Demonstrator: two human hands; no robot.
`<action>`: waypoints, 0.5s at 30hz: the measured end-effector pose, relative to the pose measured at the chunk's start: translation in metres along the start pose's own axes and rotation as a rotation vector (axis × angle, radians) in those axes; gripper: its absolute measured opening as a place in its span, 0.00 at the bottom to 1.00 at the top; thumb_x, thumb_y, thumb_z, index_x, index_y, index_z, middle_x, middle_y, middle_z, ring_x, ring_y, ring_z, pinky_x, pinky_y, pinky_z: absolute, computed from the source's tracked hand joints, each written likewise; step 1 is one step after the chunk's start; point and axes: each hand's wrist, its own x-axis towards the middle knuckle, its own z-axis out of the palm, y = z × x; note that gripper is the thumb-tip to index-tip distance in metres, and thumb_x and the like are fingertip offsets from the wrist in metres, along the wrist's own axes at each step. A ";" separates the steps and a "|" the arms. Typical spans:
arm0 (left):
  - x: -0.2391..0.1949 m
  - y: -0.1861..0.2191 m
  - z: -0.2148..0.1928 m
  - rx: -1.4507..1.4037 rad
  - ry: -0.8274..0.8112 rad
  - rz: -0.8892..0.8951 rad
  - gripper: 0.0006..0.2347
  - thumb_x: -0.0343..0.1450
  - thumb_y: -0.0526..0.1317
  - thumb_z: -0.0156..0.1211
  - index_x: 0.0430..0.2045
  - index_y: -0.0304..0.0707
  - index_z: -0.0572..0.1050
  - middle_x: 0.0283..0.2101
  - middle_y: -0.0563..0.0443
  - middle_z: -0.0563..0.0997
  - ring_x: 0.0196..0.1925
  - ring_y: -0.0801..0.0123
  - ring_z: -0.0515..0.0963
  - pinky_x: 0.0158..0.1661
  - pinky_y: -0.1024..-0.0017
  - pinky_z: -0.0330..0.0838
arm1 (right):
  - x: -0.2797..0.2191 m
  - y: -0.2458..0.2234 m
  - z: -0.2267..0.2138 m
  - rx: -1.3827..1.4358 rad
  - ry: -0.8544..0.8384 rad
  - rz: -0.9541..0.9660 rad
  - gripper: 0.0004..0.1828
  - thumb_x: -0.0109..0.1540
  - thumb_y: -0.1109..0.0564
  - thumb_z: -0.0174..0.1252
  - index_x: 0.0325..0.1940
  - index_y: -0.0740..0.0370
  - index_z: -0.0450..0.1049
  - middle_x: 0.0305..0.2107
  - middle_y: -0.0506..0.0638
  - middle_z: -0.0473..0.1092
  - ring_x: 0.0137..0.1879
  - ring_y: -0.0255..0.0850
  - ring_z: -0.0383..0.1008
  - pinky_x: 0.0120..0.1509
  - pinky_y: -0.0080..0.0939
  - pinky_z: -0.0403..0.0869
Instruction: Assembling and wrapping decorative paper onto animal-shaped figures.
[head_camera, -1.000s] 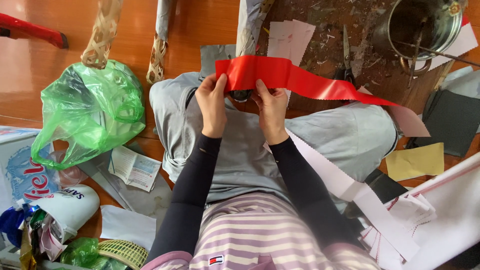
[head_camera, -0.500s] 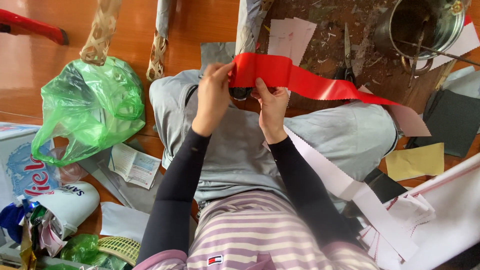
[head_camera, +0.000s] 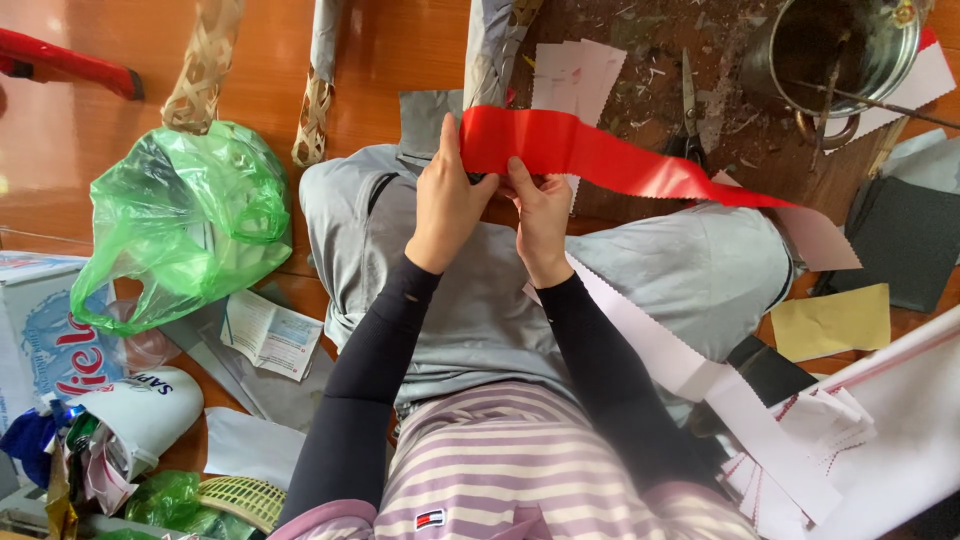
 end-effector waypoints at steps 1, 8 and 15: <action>0.000 -0.006 0.001 -0.012 0.003 0.031 0.40 0.65 0.38 0.71 0.68 0.20 0.52 0.52 0.26 0.79 0.50 0.42 0.82 0.47 0.59 0.79 | -0.001 -0.003 0.003 0.025 -0.013 0.007 0.12 0.69 0.59 0.61 0.52 0.72 0.77 0.43 0.57 0.79 0.46 0.43 0.82 0.53 0.43 0.81; 0.015 0.021 -0.029 -0.254 -0.227 -0.203 0.36 0.63 0.40 0.71 0.66 0.28 0.59 0.45 0.35 0.82 0.41 0.56 0.86 0.37 0.66 0.82 | -0.005 -0.012 0.007 -0.003 -0.021 0.068 0.12 0.69 0.58 0.59 0.51 0.72 0.76 0.41 0.55 0.79 0.43 0.42 0.82 0.51 0.43 0.82; 0.019 0.024 -0.028 -0.686 -0.306 -0.318 0.28 0.70 0.42 0.67 0.63 0.30 0.63 0.46 0.46 0.81 0.39 0.75 0.84 0.33 0.75 0.83 | -0.002 -0.012 0.006 0.016 -0.031 0.050 0.12 0.69 0.58 0.59 0.50 0.70 0.75 0.38 0.54 0.78 0.40 0.42 0.81 0.45 0.43 0.81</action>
